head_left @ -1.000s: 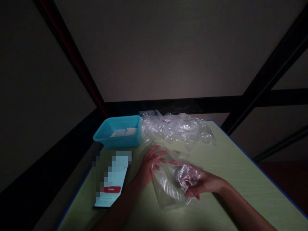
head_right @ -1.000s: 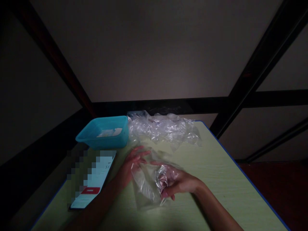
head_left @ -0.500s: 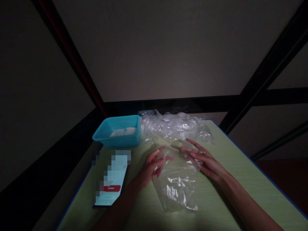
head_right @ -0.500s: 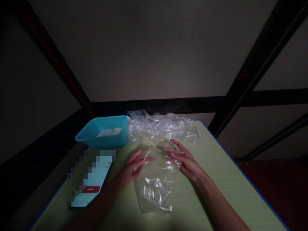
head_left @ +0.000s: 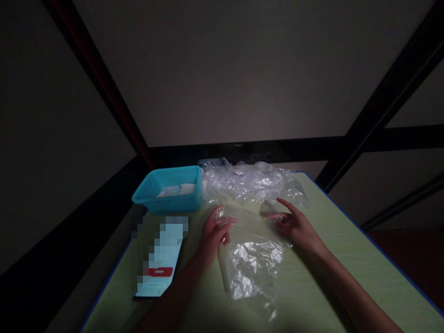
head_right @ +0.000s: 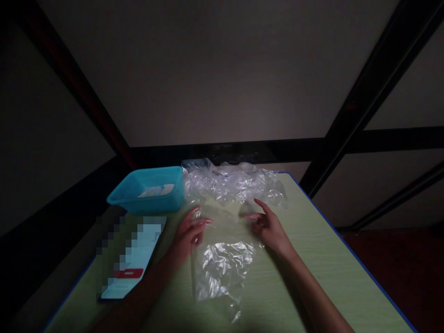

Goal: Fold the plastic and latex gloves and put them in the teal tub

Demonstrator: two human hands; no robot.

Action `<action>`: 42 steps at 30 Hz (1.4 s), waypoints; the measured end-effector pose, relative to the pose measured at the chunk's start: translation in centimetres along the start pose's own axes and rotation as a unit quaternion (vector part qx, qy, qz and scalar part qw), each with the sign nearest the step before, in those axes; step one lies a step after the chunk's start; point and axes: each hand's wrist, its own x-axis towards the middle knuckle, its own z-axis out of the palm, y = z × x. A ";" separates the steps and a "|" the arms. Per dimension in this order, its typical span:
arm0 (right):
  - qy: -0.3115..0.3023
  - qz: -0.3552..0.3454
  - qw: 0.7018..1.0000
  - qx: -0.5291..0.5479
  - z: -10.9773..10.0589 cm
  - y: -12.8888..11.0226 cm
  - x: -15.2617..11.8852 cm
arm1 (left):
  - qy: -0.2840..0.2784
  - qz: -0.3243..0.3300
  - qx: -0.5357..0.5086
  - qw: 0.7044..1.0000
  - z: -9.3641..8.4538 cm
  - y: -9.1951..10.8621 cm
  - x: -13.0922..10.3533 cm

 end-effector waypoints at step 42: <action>-0.107 -0.224 0.827 -0.504 2.3 2.0 -1.2 | -0.215 0.299 0.639 0.675 0.6 -1.5 -3.2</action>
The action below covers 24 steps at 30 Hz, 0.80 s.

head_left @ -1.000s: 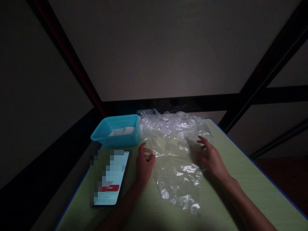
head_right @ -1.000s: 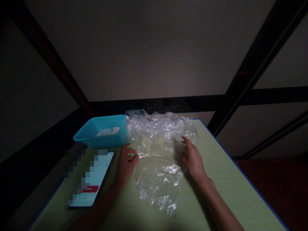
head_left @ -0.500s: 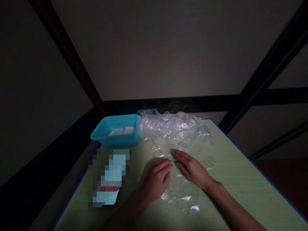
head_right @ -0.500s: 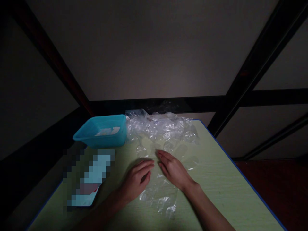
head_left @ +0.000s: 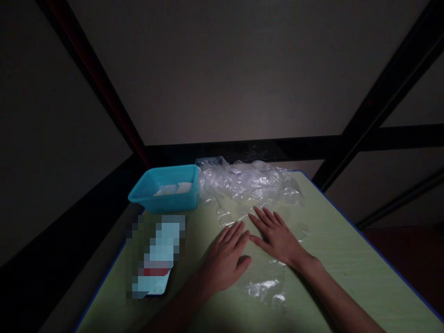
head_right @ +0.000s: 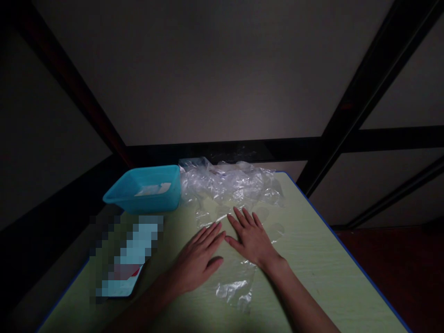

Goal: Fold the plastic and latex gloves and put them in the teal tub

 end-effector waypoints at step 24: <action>0.143 0.046 0.959 0.242 -2.6 -0.4 0.3 | -0.011 0.192 -0.012 0.981 0.3 3.6 -1.0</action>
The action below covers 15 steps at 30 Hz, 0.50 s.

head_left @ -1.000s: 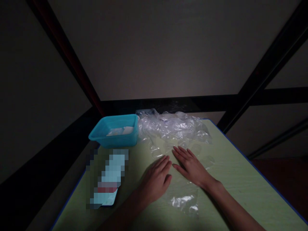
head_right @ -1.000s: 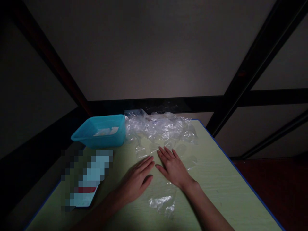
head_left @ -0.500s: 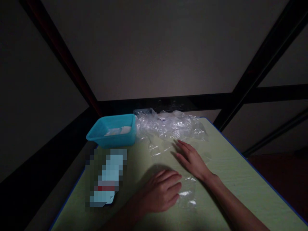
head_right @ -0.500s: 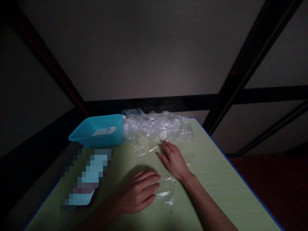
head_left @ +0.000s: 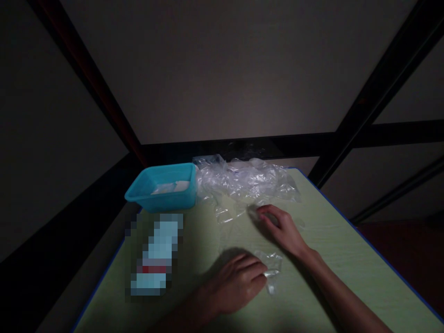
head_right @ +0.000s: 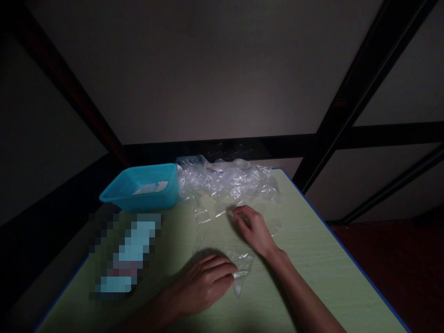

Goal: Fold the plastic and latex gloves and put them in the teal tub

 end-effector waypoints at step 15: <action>-0.405 0.003 0.881 0.244 -2.4 -1.1 -0.2 | 0.068 -0.220 -0.516 0.825 -2.3 -0.8 -0.1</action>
